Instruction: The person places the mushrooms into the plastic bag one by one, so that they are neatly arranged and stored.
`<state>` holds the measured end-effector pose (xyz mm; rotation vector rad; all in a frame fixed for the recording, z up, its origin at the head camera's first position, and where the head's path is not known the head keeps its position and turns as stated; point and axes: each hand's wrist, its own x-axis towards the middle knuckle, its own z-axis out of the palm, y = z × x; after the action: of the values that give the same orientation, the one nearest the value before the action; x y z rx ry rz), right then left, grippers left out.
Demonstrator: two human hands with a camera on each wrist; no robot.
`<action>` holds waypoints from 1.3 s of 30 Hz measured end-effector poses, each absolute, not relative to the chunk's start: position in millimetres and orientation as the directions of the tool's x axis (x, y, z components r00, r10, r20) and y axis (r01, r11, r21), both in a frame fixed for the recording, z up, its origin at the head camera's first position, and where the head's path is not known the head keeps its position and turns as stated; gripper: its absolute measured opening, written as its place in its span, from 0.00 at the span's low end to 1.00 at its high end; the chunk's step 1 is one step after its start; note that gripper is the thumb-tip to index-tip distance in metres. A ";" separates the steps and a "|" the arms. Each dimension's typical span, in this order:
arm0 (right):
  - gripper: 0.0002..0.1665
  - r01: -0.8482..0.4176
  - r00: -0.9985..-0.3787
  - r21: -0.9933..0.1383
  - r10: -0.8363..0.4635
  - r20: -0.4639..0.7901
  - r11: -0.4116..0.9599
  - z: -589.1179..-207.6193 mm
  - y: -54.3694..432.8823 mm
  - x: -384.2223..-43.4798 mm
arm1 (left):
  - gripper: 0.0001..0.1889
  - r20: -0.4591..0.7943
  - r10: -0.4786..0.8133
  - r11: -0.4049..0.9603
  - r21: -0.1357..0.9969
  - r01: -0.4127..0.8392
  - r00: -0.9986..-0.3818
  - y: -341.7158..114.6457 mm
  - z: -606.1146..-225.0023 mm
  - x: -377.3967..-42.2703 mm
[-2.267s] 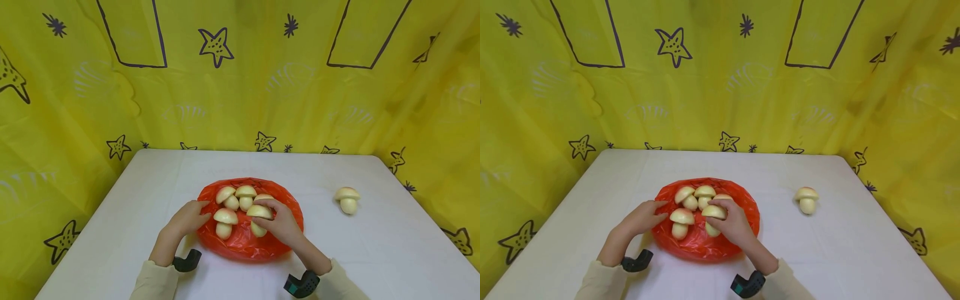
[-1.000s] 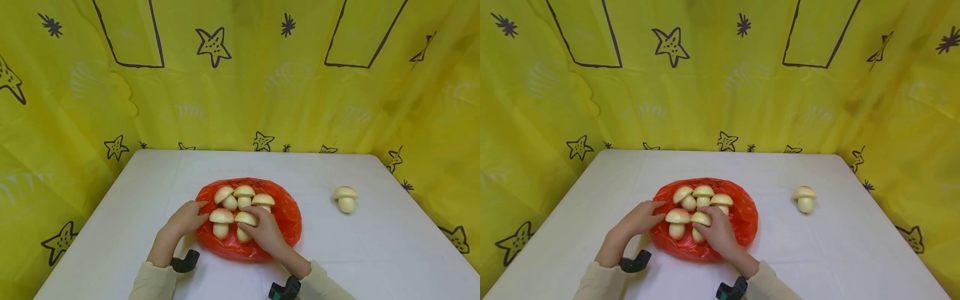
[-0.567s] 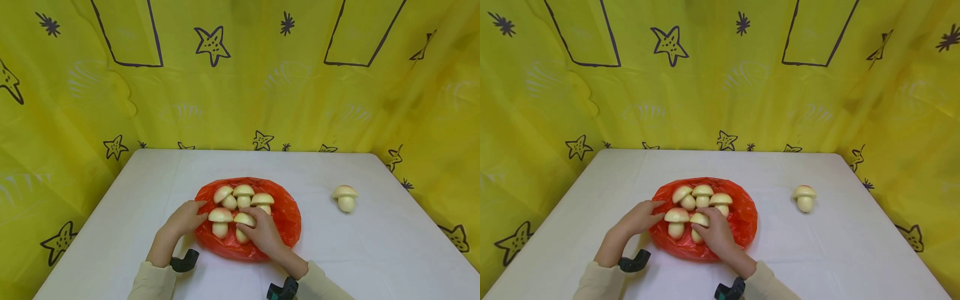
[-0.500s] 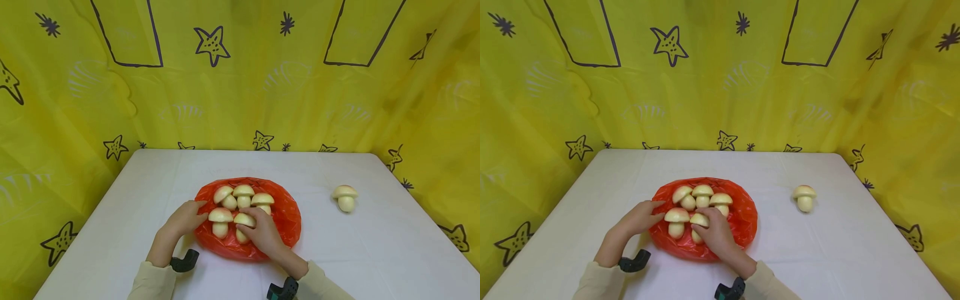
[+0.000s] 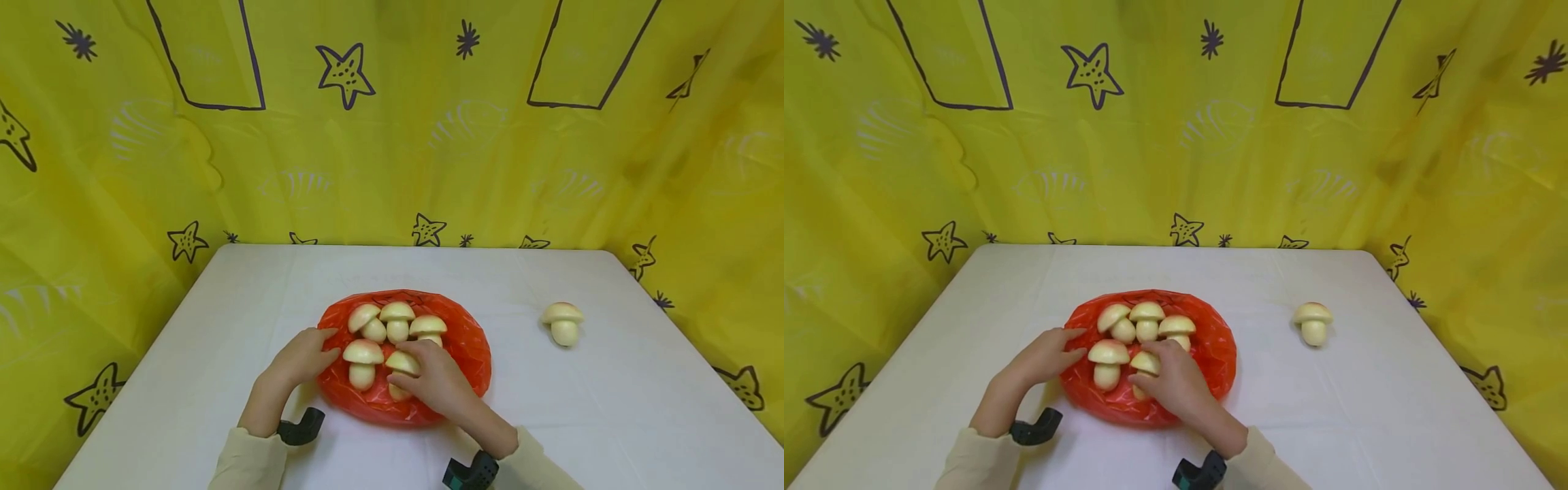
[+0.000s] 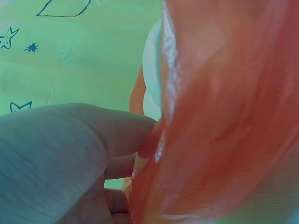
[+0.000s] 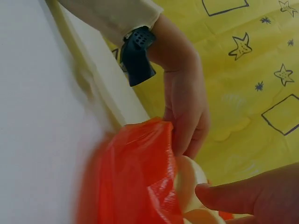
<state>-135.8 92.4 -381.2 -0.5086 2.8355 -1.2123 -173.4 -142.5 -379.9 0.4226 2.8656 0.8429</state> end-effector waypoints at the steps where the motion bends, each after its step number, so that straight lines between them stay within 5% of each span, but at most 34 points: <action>1: 0.30 -0.284 -0.949 -0.700 -0.296 0.108 0.655 -378.1 93.5 -135.2 | 0.20 -0.040 0.298 0.806 0.545 0.229 -0.954 -142.7 -379.9 -173.4; 13: 0.21 -0.263 -0.964 -0.709 -0.200 0.173 0.654 -347.9 131.3 -140.1 | 0.20 -0.049 0.296 0.806 0.550 0.221 -0.954 -143.1 -379.5 -173.7; 28: 0.22 -0.276 -0.960 -0.750 -0.208 0.187 0.601 -342.0 172.3 -152.9 | 0.21 -0.053 0.289 0.806 0.552 0.213 -0.956 -143.2 -380.0 -173.6; 39: 0.25 -0.208 -0.978 -0.696 -0.136 0.157 0.687 -337.3 199.7 -156.1 | 0.20 -0.047 0.289 0.810 0.545 0.218 -0.956 -142.0 -378.8 -173.1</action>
<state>-156.1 199.7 -337.3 -0.3037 2.9700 -1.2440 -173.1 -142.0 -378.8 0.4038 2.8665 0.8399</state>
